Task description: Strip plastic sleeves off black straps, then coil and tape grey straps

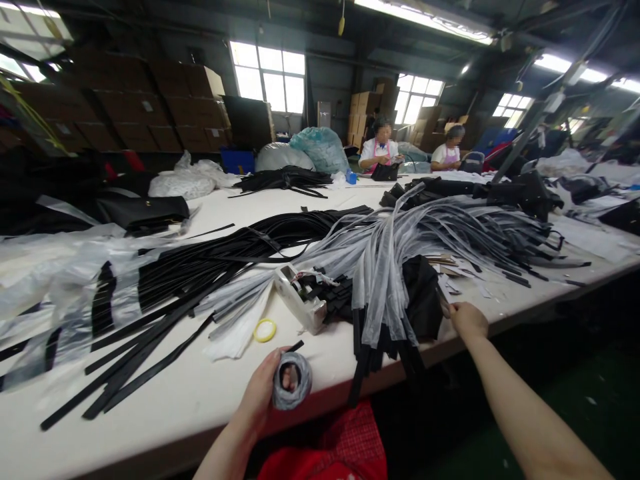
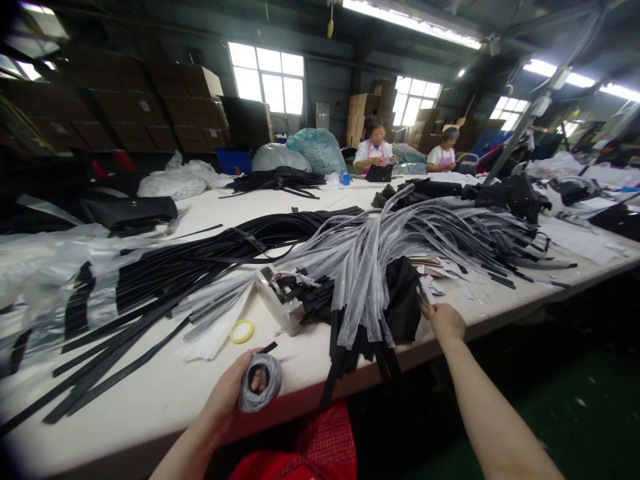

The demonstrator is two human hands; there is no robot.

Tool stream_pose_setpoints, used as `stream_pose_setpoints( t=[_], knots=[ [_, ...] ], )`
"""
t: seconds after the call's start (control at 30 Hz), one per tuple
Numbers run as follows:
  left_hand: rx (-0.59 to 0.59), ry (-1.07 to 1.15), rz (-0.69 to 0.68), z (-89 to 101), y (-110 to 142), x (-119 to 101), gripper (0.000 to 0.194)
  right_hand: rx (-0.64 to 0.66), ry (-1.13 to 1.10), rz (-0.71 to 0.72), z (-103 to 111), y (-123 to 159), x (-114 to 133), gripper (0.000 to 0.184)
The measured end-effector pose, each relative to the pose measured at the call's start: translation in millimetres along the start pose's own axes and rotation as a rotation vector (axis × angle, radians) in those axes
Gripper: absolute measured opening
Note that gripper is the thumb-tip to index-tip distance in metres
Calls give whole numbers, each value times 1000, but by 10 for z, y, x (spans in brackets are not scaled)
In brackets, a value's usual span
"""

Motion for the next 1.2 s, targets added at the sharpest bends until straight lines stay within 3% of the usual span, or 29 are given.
stream_pose_setpoints(
  t=[0.3, 0.37, 0.53, 0.63, 0.7, 0.73, 0.83, 0.9, 0.97, 1.03, 1.13, 1.2],
  knots=[
    [95, -93, 133, -35, 602, 40, 60, -47, -104, -62, 40, 295, 32, 28],
    [109, -121, 149, -40, 720, 143, 62, -107, -159, -102, 160, 354, 14, 30],
    [192, -243, 132, -90, 889, 428, 57, -367, -336, -184, 717, 644, 44, 39],
    [192, -312, 88, -102, 917, 440, 54, -320, -531, -55, 811, 1045, 387, 35],
    [167, -348, 65, -98, 898, 418, 54, -153, -781, 132, 727, 1475, 782, 36],
    [155, -360, 68, -94, 881, 421, 53, -4, -907, 238, 654, 1739, 1015, 39],
    [126, -352, 100, -63, 838, 477, 52, 652, -1064, 507, 407, 2667, 1673, 41],
    [126, -339, 126, -45, 841, 523, 51, 1058, -1081, 664, 349, 3238, 1944, 53],
    [131, -333, 154, -30, 867, 551, 51, 1246, -1096, 731, 347, 3542, 2058, 66],
    [133, -329, 173, -16, 898, 554, 52, 1191, -1149, 672, 334, 3561, 2080, 50],
    [142, -316, 194, -7, 926, 550, 54, 848, -1266, 642, 418, 3400, 2040, 12],
    [155, -307, 199, -15, 930, 551, 55, 634, -1286, 755, 539, 3375, 2026, 6]
  ],
)
Point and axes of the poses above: each hand's wrist, its own y-axis away from the middle knuckle, its own z-axis out of the back of the hand, x = y × z, the point moved 7 cm from there along -y, towards the middle knuckle, and after that the axes turned 1 degree about -y, right-handed, at the moved point
